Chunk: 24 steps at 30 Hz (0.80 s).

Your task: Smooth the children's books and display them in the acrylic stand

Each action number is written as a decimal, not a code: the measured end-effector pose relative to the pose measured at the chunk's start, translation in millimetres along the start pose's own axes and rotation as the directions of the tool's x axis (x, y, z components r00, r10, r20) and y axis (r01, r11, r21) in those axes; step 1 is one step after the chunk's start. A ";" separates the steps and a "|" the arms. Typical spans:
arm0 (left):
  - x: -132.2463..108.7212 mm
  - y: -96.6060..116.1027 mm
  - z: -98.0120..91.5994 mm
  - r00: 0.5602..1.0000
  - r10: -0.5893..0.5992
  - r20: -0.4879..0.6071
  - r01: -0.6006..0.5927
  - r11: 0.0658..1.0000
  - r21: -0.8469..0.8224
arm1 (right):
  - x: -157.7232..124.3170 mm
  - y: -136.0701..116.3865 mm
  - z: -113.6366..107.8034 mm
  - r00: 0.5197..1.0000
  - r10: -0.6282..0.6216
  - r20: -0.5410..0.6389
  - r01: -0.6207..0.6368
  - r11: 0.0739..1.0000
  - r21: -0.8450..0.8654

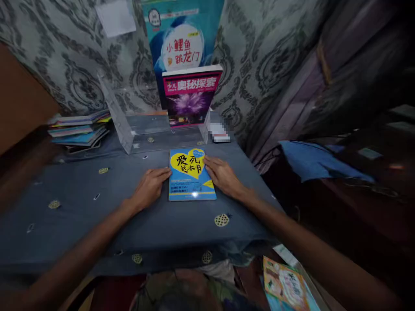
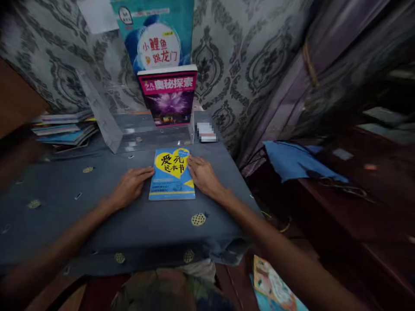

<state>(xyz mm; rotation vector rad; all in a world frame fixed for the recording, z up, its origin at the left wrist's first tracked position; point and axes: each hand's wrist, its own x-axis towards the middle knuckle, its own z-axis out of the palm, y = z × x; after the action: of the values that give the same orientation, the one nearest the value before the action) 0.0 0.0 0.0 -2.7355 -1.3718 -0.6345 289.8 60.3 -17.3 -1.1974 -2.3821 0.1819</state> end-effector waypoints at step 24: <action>23.3 7.3 23.8 0.909 -0.416 0.025 0.415 0.900 -0.131 | -32.0 -52.4 -23.4 0.961 0.272 0.051 -0.274 0.961 0.046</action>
<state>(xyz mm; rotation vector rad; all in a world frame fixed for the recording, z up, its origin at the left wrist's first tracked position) 26.3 17.9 -12.2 -2.5396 -2.0081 -0.7698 279.0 1.0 8.9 -1.5084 -2.2251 0.3608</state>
